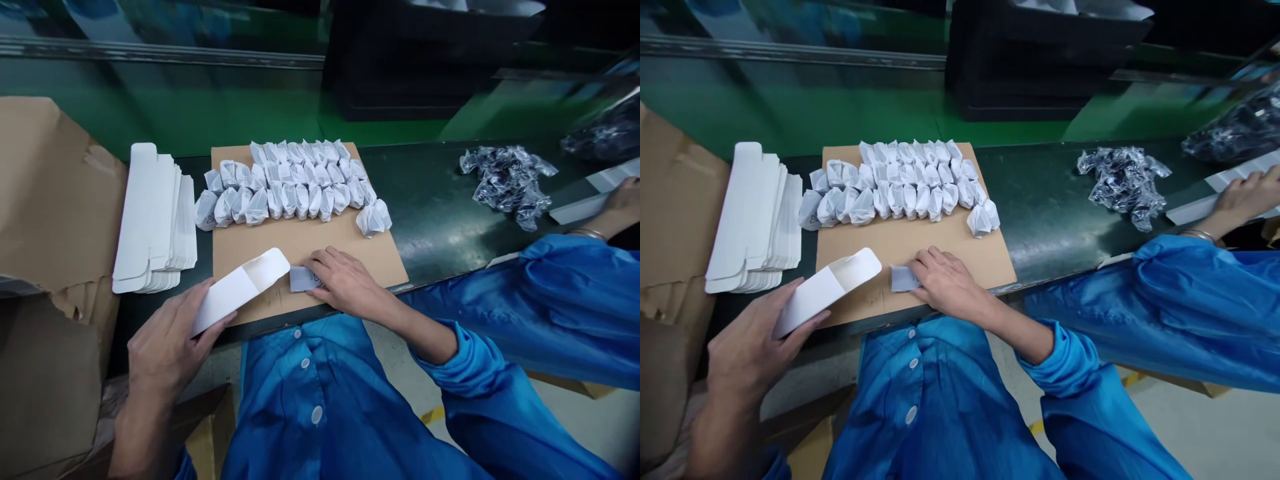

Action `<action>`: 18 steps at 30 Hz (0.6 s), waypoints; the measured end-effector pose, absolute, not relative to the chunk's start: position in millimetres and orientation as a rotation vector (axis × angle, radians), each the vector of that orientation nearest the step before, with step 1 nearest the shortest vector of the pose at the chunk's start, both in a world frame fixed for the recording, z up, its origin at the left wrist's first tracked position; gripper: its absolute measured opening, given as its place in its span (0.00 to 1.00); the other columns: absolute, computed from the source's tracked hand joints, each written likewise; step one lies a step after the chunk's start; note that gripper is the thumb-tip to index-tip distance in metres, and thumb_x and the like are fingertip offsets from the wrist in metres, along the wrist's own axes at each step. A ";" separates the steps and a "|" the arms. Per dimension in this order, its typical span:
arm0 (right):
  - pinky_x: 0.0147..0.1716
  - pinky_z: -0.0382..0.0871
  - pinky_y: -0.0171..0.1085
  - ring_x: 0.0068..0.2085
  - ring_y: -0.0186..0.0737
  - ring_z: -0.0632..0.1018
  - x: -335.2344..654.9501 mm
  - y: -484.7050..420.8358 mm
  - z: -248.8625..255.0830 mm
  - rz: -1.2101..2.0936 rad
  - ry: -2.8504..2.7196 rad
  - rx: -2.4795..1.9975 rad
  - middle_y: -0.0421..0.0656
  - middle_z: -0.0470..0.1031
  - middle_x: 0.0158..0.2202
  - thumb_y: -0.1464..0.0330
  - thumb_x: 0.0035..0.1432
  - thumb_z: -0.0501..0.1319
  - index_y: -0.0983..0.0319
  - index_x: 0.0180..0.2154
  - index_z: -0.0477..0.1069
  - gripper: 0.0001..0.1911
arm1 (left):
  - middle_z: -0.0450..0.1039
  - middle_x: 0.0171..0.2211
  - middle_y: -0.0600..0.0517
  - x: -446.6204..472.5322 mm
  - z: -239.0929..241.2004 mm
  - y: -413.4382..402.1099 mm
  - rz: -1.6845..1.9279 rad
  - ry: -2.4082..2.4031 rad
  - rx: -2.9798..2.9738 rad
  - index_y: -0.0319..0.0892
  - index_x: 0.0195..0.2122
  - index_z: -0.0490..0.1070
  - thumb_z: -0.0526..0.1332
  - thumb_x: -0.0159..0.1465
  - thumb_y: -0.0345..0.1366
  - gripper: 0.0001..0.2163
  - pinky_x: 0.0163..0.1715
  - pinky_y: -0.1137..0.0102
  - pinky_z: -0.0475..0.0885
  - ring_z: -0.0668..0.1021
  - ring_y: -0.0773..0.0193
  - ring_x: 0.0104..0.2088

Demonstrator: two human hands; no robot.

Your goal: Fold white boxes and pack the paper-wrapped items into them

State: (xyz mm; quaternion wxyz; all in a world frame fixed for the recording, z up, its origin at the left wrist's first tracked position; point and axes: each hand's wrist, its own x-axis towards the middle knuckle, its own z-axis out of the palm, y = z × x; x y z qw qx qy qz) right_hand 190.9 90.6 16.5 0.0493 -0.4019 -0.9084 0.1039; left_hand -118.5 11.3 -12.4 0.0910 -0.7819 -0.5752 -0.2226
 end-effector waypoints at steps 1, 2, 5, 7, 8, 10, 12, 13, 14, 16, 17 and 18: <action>0.46 0.71 0.45 0.48 0.49 0.74 192.5 88.5 15.4 0.335 -2.698 -1.222 0.52 0.76 0.48 0.64 0.63 0.63 0.66 0.51 0.71 0.17 | 0.78 0.49 0.45 -117.7 -12.8 11.2 -0.669 -1.718 -2.308 0.45 0.66 0.59 0.63 0.64 0.47 0.31 0.41 0.64 0.71 0.81 0.52 0.43; 0.46 0.72 0.45 0.47 0.48 0.76 193.8 87.5 16.3 0.335 -2.591 -1.223 0.51 0.77 0.46 0.64 0.64 0.62 0.66 0.50 0.71 0.16 | 0.78 0.49 0.45 -116.1 -12.9 11.4 -0.674 -1.711 -2.308 0.46 0.66 0.59 0.63 0.64 0.47 0.31 0.41 0.64 0.71 0.81 0.52 0.43; 0.43 0.75 0.42 0.43 0.44 0.78 192.9 84.6 29.9 0.151 -2.166 -1.204 0.51 0.78 0.46 0.64 0.64 0.62 0.66 0.54 0.67 0.20 | 0.79 0.47 0.46 -107.1 -11.0 12.1 -0.686 -1.628 -2.342 0.45 0.65 0.60 0.64 0.63 0.46 0.31 0.41 0.66 0.71 0.81 0.55 0.40; 0.45 0.75 0.42 0.45 0.44 0.78 187.0 79.6 42.1 -0.038 -2.048 -1.113 0.52 0.77 0.48 0.65 0.64 0.62 0.67 0.57 0.65 0.23 | 0.79 0.46 0.45 -99.6 -8.0 12.1 -0.705 -1.565 -2.370 0.43 0.65 0.61 0.64 0.64 0.46 0.30 0.40 0.67 0.71 0.81 0.56 0.40; 0.45 0.75 0.44 0.46 0.46 0.77 183.4 76.4 47.1 -0.108 -2.084 -1.058 0.53 0.77 0.48 0.66 0.64 0.62 0.68 0.57 0.65 0.22 | 0.79 0.46 0.45 -96.3 -6.3 11.6 -0.718 -1.544 -2.369 0.41 0.64 0.61 0.64 0.64 0.46 0.29 0.40 0.67 0.71 0.81 0.56 0.39; 0.45 0.74 0.45 0.46 0.49 0.76 178.3 71.2 53.8 -0.099 -2.291 -0.969 0.55 0.76 0.46 0.68 0.65 0.60 0.70 0.55 0.66 0.19 | 0.79 0.45 0.43 -91.2 -3.0 9.8 -0.730 -1.524 -2.347 0.39 0.63 0.62 0.63 0.65 0.45 0.29 0.40 0.67 0.70 0.81 0.56 0.39; 0.44 0.75 0.45 0.46 0.48 0.75 178.7 70.4 57.2 0.099 -2.503 -0.925 0.55 0.75 0.46 0.70 0.65 0.60 0.70 0.54 0.68 0.17 | 0.79 0.45 0.43 -88.0 -0.9 7.1 -0.717 -1.511 -2.333 0.38 0.62 0.63 0.63 0.65 0.44 0.27 0.40 0.67 0.70 0.80 0.55 0.39; 0.44 0.75 0.44 0.47 0.48 0.75 181.0 72.2 58.6 0.226 -2.567 -0.915 0.54 0.74 0.47 0.70 0.64 0.61 0.69 0.54 0.68 0.18 | 0.79 0.45 0.42 -86.8 -0.3 5.7 -0.706 -1.501 -2.337 0.37 0.62 0.64 0.63 0.65 0.44 0.27 0.40 0.67 0.70 0.80 0.55 0.39; 0.44 0.75 0.44 0.48 0.47 0.75 184.2 75.3 60.3 0.347 -2.610 -0.897 0.53 0.73 0.48 0.70 0.63 0.62 0.68 0.54 0.68 0.19 | 0.79 0.44 0.42 -85.6 -0.2 4.4 -0.701 -1.486 -2.349 0.36 0.61 0.64 0.63 0.64 0.43 0.26 0.39 0.67 0.70 0.80 0.55 0.39; 0.46 0.75 0.44 0.49 0.46 0.74 190.7 83.2 65.0 0.527 -2.674 -0.823 0.53 0.72 0.49 0.70 0.62 0.63 0.66 0.55 0.68 0.20 | 0.79 0.44 0.41 -83.1 -0.3 2.3 -0.695 -1.443 -2.390 0.35 0.59 0.66 0.63 0.65 0.43 0.25 0.39 0.67 0.70 0.80 0.56 0.38; 0.48 0.74 0.45 0.51 0.47 0.74 192.8 86.8 68.0 0.593 -2.694 -0.779 0.53 0.73 0.50 0.71 0.62 0.63 0.66 0.55 0.68 0.20 | 0.79 0.43 0.41 -81.8 -0.4 1.6 -0.692 -1.419 -2.410 0.34 0.58 0.66 0.63 0.65 0.43 0.24 0.39 0.67 0.69 0.80 0.56 0.38; 0.51 0.74 0.46 0.53 0.47 0.74 193.8 89.5 71.2 0.662 -2.697 -0.733 0.53 0.73 0.51 0.73 0.62 0.63 0.66 0.55 0.68 0.20 | 0.79 0.43 0.41 -80.5 -0.4 1.1 -0.696 -1.399 -2.425 0.33 0.58 0.66 0.63 0.65 0.42 0.24 0.39 0.66 0.69 0.79 0.56 0.38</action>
